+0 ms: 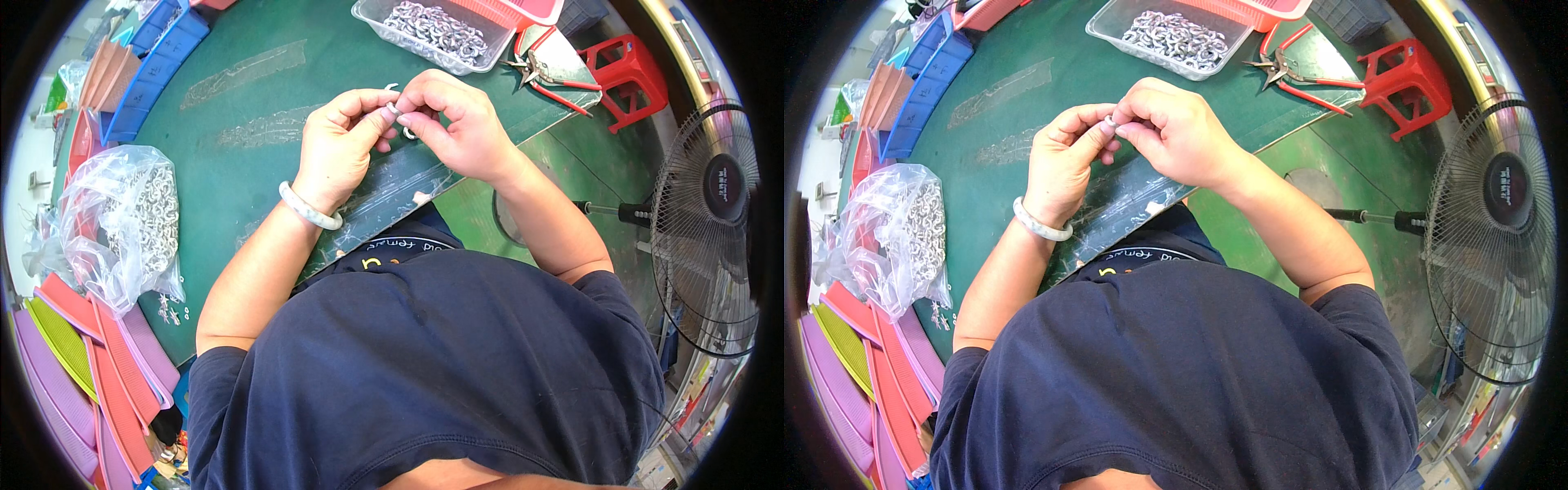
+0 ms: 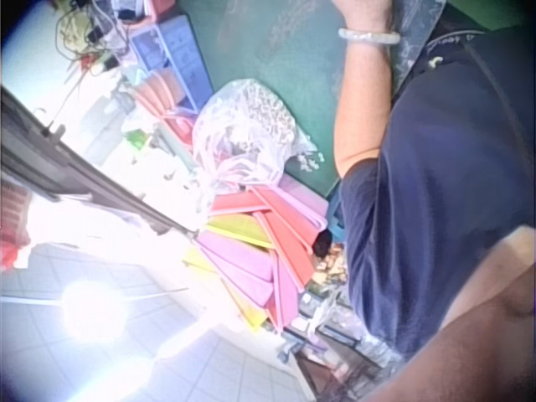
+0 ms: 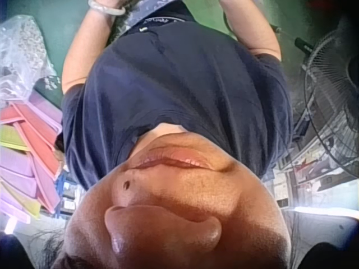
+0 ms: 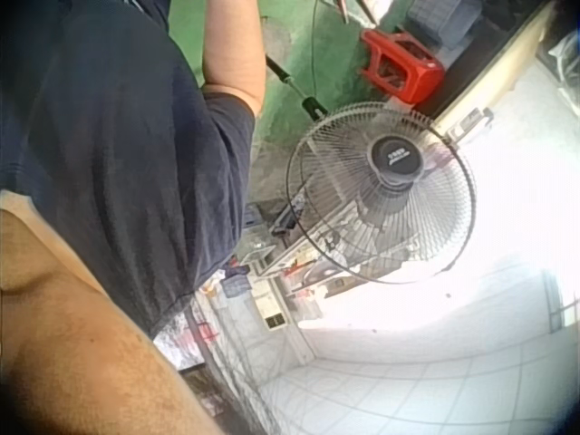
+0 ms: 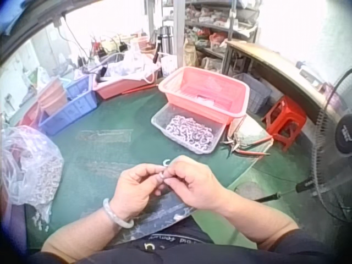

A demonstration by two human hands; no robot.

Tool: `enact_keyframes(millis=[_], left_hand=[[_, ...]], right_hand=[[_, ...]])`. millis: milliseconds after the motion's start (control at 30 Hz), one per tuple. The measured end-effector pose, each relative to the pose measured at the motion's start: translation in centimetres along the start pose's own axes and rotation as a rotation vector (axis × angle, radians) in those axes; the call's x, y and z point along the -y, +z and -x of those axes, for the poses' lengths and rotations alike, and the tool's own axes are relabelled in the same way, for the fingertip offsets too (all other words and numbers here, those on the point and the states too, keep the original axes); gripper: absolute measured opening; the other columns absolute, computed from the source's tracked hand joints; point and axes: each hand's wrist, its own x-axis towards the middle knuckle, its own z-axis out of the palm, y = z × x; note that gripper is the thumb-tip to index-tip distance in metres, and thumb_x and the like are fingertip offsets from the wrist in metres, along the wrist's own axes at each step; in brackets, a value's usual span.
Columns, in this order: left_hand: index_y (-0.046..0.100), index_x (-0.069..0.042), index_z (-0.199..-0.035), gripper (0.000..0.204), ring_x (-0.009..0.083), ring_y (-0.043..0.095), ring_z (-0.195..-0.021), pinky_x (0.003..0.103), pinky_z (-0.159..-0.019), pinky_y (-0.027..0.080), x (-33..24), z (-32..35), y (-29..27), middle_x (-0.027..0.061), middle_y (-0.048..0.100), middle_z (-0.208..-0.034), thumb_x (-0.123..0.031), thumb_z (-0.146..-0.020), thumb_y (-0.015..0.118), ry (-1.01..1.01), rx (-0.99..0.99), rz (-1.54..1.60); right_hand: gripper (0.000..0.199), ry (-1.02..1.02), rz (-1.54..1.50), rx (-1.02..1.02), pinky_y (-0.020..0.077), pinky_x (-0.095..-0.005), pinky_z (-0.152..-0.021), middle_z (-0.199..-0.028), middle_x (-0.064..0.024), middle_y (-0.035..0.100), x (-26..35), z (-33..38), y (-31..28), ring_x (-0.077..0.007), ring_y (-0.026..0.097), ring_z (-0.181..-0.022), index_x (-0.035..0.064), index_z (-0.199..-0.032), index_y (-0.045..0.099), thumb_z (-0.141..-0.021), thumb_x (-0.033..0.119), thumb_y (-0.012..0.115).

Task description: The person picks up small metal clips from a desk, manipulates them with both hands, and places them into a pink plastic container.

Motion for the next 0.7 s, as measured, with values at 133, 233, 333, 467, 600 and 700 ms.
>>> enact_keyframes(millis=[133,233,333,467,600,700], left_hand=[[0.058,0.0,-0.101,0.017,0.0078,0.053,-0.068,0.019,-0.06,0.043,-0.2,-0.1,-0.1,0.0038,0.06,-0.084,-0.005,-0.085,0.054,-0.041,-0.013,-0.024],[0.057,0.0,-0.103,0.018,0.008,0.052,-0.068,0.02,-0.06,0.043,-0.1,-0.2,-0.8,0.0036,0.059,-0.083,-0.007,-0.086,0.053,-0.103,-0.053,-0.025],[0.056,0.0,-0.102,0.018,0.0081,0.051,-0.067,0.02,-0.059,0.043,-0.1,-0.2,-1.3,0.0032,0.058,-0.082,-0.008,-0.087,0.052,-0.155,-0.09,0.003],[0.056,0.0,-0.101,0.017,0.0078,0.051,-0.066,0.02,-0.058,0.042,0.2,-0.4,-1.8,0.003,0.058,-0.081,-0.007,-0.086,0.052,-0.171,-0.106,0.025],[0.057,-0.001,-0.101,0.017,0.0074,0.051,-0.065,0.019,-0.058,0.042,0.2,-0.3,-2.1,0.0033,0.058,-0.081,-0.007,-0.085,0.052,-0.168,-0.101,0.033],[0.057,0.0,-0.101,0.017,0.0072,0.051,-0.065,0.019,-0.058,0.042,0.4,-0.2,-2.4,0.0032,0.058,-0.081,-0.006,-0.085,0.052,-0.19,-0.095,0.057]], right_hand=[[0.009,-0.081,0.131,-0.059,0.046,-0.0284,-0.058,-0.073,-0.0097,0.056,-0.1,-0.9,-1.0,-0.0218,0.058,-0.066,0.0009,-0.078,0.057,-0.071,-0.001,0.062],[0.011,-0.004,0.366,-0.202,0.0468,-0.0309,-0.062,-0.077,-0.0099,0.058,-0.1,-2.7,-3.2,-0.0254,0.058,-0.069,0.0015,-0.081,0.058,-0.071,0.001,0.061],[0.017,-0.024,0.626,-0.207,0.0471,-0.0364,-0.068,-0.088,-0.0101,0.057,-0.7,-3.9,-4.0,-0.0294,0.058,-0.078,0.0038,-0.087,0.057,-0.072,0.007,0.061],[0.012,-0.057,0.604,0.074,0.0477,-0.0363,-0.068,-0.082,-0.0099,0.055,-1.0,-2.8,-1.2,-0.0286,0.057,-0.078,0.0048,-0.082,0.058,-0.074,0.013,0.061],[0.013,0.127,0.708,0.27,0.0464,-0.0366,-0.069,-0.08,-0.0117,0.053,-1.5,-2.1,1.2,-0.029,0.056,-0.077,0.0007,-0.083,0.058,-0.075,0.011,0.06],[0.01,0.103,0.713,0.261,0.0468,-0.0362,-0.071,-0.081,-0.0118,0.053,-2.8,-2.1,1.5,-0.0293,0.057,-0.078,0.0008,-0.079,0.058,-0.075,0.01,0.058]])
